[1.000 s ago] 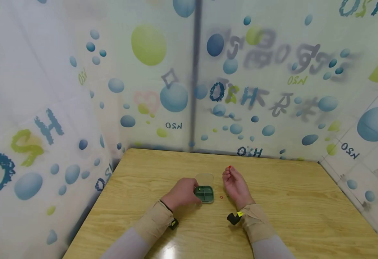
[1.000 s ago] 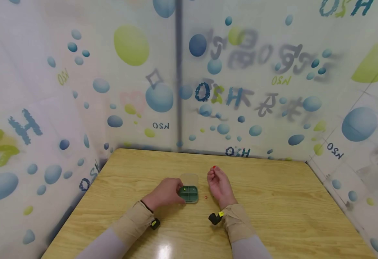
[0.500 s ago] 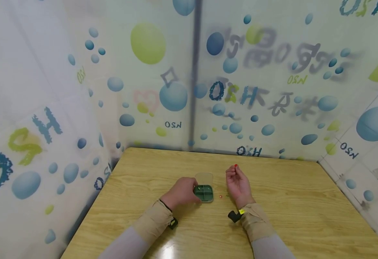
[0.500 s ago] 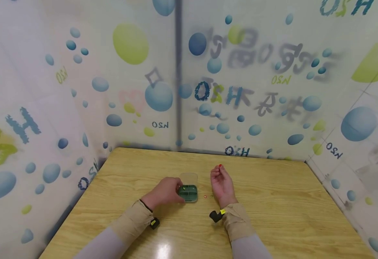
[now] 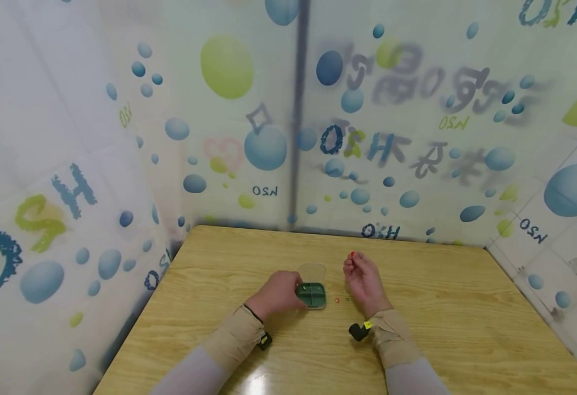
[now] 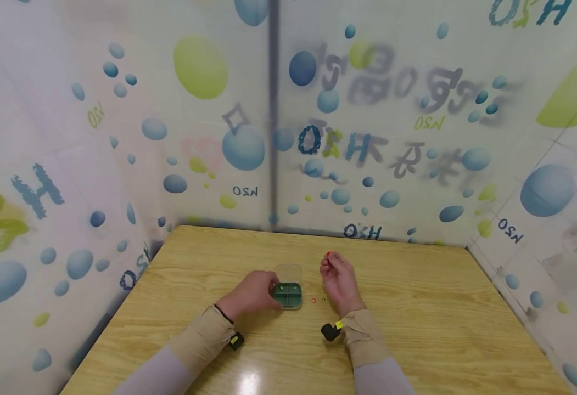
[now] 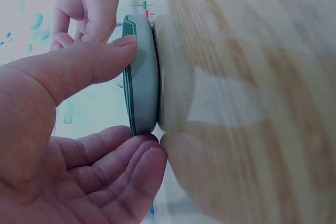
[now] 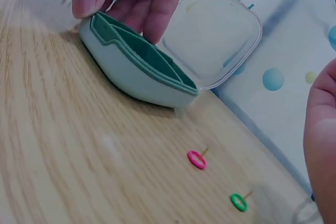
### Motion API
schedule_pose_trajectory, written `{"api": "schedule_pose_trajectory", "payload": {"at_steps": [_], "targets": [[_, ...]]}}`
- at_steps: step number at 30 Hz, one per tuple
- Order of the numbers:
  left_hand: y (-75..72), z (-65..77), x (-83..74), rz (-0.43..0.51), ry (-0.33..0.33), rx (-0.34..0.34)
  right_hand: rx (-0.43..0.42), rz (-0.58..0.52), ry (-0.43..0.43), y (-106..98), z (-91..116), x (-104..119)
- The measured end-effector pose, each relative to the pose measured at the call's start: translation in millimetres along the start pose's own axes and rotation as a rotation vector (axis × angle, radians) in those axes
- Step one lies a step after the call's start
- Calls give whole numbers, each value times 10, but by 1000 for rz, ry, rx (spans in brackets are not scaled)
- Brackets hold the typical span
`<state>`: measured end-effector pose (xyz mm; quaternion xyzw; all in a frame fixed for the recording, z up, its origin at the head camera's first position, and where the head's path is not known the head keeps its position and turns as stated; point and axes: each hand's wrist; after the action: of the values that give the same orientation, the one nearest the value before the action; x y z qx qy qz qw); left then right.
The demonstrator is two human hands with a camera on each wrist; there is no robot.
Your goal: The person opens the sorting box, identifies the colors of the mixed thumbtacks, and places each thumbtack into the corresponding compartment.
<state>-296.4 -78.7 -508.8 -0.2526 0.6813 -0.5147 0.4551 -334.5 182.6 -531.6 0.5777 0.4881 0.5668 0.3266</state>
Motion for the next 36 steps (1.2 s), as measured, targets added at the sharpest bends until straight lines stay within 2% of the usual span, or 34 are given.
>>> {"api": "schedule_pose_trajectory", "payload": {"at_steps": [6, 11, 20, 25, 36], "targets": [[-1, -5, -5, 6, -2, 1, -32, 366, -38, 42, -1, 5], [-1, -24, 1, 2, -10, 2, 68, 674, -22, 66, -4, -4], [20, -41, 21, 10, -19, 1, 170, 1065, 39, 166, 14, -30], [19, -45, 20, 8, -25, 8, 299, 1146, 43, 214, 23, -45], [-7, -38, 15, 33, -26, 7, 379, 1356, 108, 300, 29, -130]]}}
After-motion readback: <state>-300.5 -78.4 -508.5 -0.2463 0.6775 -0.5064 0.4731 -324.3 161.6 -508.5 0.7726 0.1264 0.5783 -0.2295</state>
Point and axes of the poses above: each hand's wrist, its own z-axis away from the middle knuckle, its own y-axis out of the palm, x = y × z, and after that the axes turned 12 degrees about -z, right-handed
